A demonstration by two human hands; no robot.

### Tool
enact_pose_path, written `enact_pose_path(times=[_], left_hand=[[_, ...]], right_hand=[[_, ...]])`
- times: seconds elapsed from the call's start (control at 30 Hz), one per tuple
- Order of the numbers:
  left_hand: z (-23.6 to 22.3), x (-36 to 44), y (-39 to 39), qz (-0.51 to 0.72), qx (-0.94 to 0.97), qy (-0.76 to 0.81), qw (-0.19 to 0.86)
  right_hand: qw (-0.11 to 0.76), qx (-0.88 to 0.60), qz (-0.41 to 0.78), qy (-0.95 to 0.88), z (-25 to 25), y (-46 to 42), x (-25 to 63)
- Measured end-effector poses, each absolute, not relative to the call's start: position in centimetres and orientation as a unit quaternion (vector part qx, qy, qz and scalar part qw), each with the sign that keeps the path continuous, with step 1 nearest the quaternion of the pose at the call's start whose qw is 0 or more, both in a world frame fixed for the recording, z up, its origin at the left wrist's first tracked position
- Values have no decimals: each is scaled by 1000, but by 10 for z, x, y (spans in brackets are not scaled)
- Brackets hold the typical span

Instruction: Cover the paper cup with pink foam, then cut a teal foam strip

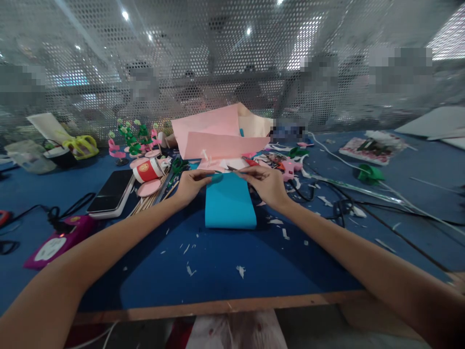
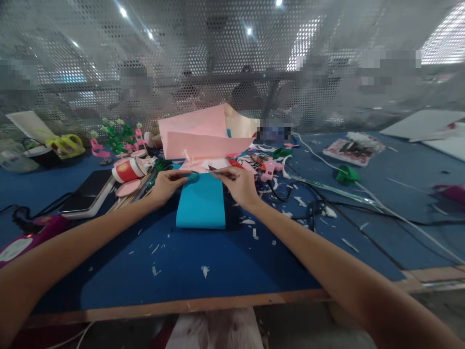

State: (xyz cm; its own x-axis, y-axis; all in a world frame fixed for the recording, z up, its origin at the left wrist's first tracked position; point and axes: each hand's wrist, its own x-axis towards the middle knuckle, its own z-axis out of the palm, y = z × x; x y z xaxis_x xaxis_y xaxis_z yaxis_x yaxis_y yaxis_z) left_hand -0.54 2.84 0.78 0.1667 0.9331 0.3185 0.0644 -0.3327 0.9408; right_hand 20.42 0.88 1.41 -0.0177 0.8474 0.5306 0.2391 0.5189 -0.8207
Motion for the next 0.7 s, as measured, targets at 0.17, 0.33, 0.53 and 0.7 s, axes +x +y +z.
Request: enact_pose_path(times=[0.17, 0.33, 0.53, 0.7], left_hand=[[8, -6, 29, 512, 636, 396, 421], [9, -5, 27, 508, 633, 390, 434], [7, -6, 29, 500, 634, 395, 439], [7, -6, 29, 504, 633, 399, 431]], right_hand=[[556, -413, 269, -669, 16, 8, 205], [552, -414, 257, -677, 15, 9, 207], [539, -417, 256, -686, 16, 9, 207], [531, -424, 261, -685, 18, 7, 208]])
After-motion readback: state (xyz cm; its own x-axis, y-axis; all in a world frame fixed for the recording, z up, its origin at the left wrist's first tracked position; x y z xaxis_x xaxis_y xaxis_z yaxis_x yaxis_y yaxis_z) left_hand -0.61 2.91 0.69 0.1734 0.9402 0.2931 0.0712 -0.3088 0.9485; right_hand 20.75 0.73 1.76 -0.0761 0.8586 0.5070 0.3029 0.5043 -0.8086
